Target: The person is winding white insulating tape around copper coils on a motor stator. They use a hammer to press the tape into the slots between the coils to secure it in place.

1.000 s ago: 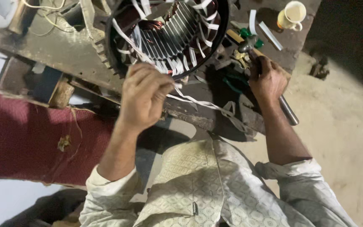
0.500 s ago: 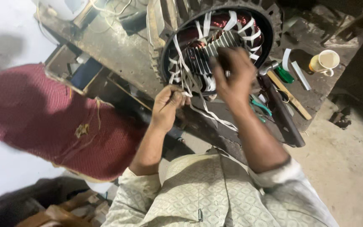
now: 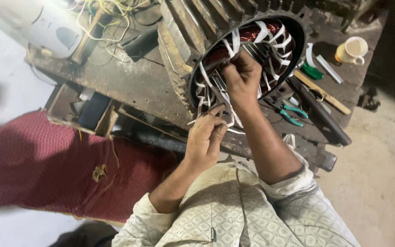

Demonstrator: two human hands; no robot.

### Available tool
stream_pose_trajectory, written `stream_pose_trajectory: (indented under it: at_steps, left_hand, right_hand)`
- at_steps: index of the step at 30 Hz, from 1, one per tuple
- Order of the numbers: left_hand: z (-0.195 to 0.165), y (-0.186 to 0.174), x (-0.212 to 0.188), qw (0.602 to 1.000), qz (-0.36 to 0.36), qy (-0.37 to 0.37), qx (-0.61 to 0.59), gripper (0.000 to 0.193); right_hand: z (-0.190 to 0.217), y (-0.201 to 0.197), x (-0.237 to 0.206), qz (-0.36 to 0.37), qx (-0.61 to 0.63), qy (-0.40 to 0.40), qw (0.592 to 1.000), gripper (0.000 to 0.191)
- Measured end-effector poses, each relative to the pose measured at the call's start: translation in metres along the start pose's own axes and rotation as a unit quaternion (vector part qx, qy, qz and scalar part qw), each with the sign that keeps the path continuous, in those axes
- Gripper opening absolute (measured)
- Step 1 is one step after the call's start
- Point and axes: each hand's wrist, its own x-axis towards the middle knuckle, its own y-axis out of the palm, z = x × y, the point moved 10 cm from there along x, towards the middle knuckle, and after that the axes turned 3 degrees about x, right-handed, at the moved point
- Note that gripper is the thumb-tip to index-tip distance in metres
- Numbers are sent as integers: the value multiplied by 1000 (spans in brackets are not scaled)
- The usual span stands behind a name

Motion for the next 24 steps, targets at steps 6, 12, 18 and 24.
stream_pose_trajectory:
  at_steps: [6,12,18,24]
  left_hand:
    - [-1,-5,13,1000,9,11,-23,14]
    - [-14,4,15,998,47,33,-22,20]
    - [-26,1,21,999,-32,2,-9,25]
    - [-21,18,4,985,-141,-78,-66,26]
  right_hand:
    - [51,-13,-20,54,98,-48,993,9]
    - [10,-35,-28,129,157,157,967,8]
    - [31,-171,-84,185,-286,195,920,28]
    - [97,-336,-156,76,-428,266,860,19]
